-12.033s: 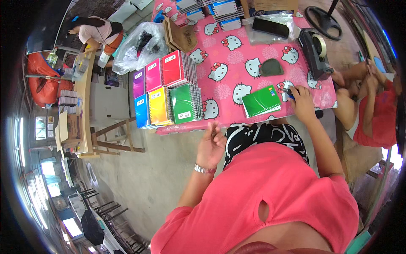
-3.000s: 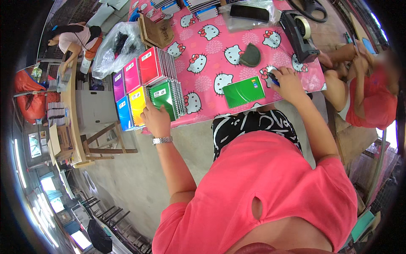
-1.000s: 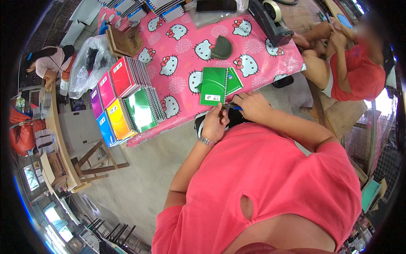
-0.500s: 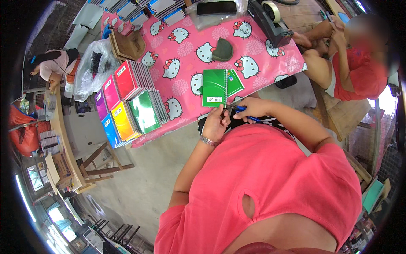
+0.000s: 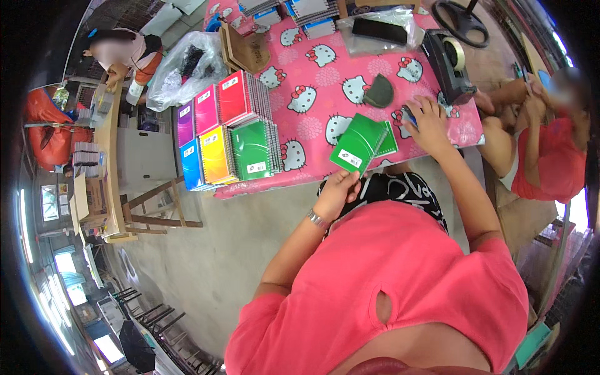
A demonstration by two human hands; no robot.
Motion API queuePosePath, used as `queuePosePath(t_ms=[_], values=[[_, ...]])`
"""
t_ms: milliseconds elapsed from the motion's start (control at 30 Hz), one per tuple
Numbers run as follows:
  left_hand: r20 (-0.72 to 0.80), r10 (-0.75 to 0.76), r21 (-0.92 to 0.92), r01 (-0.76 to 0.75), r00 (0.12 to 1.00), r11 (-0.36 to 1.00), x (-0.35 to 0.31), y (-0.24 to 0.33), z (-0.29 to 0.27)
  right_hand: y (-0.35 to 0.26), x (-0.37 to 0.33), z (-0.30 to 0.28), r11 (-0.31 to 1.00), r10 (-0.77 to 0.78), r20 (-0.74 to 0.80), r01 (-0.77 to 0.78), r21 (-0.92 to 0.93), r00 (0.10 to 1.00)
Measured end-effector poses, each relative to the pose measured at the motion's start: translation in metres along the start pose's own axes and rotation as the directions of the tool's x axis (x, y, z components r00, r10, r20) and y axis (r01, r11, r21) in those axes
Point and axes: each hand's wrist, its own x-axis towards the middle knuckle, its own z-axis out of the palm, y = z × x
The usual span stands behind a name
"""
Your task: The person trims the wire coil on notebooks using a tool, then places them in a stack.
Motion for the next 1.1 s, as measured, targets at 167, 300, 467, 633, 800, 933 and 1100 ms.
queuePosePath(t_ms=[167, 300, 467, 633, 800, 933, 1100], values=[[0.067, 0.006, 0.746, -0.054, 0.998, 0.664, -0.049, 0.057, -0.024, -0.069, 0.041, -0.029, 0.562, -0.469, -0.115, 0.396, 0.726, 0.875], [0.017, 0.121, 0.710, -0.098, 0.992, 0.698, -0.101, 0.096, -0.048, -0.139, 0.052, -0.053, 0.572, -0.744, 0.411, 0.183, 0.800, 0.528], [-0.533, 0.612, 0.453, -0.415, 0.584, 0.789, -0.135, 0.114, -0.085, -0.220, 0.074, -0.039, 0.376, -0.650, 0.227, 0.048, 0.925, 0.725], [-0.661, 0.640, 0.266, -0.674, 0.393, 0.689, -0.133, 0.113, -0.096, -0.281, 0.067, 0.012, 0.449, -0.468, 0.246, -0.011, 0.893, 0.849], [-0.633, 0.610, 0.140, -0.704, 0.478, 0.696, -0.106, 0.126, -0.120, -0.249, 0.060, 0.015, 0.526, -0.360, 0.123, 0.092, 0.846, 0.925], [-0.584, 0.616, -0.009, -0.763, 0.529, 0.646, -0.054, 0.202, -0.166, -0.200, 0.051, 0.010, 0.312, -0.263, 0.229, -0.142, 0.939, 0.937], [-0.582, 0.712, 0.031, -0.865, 0.392, 0.501, -0.041, 0.318, -0.202, -0.151, 0.050, 0.011, 0.338, -0.224, 0.181, -0.097, 0.936, 0.958]])
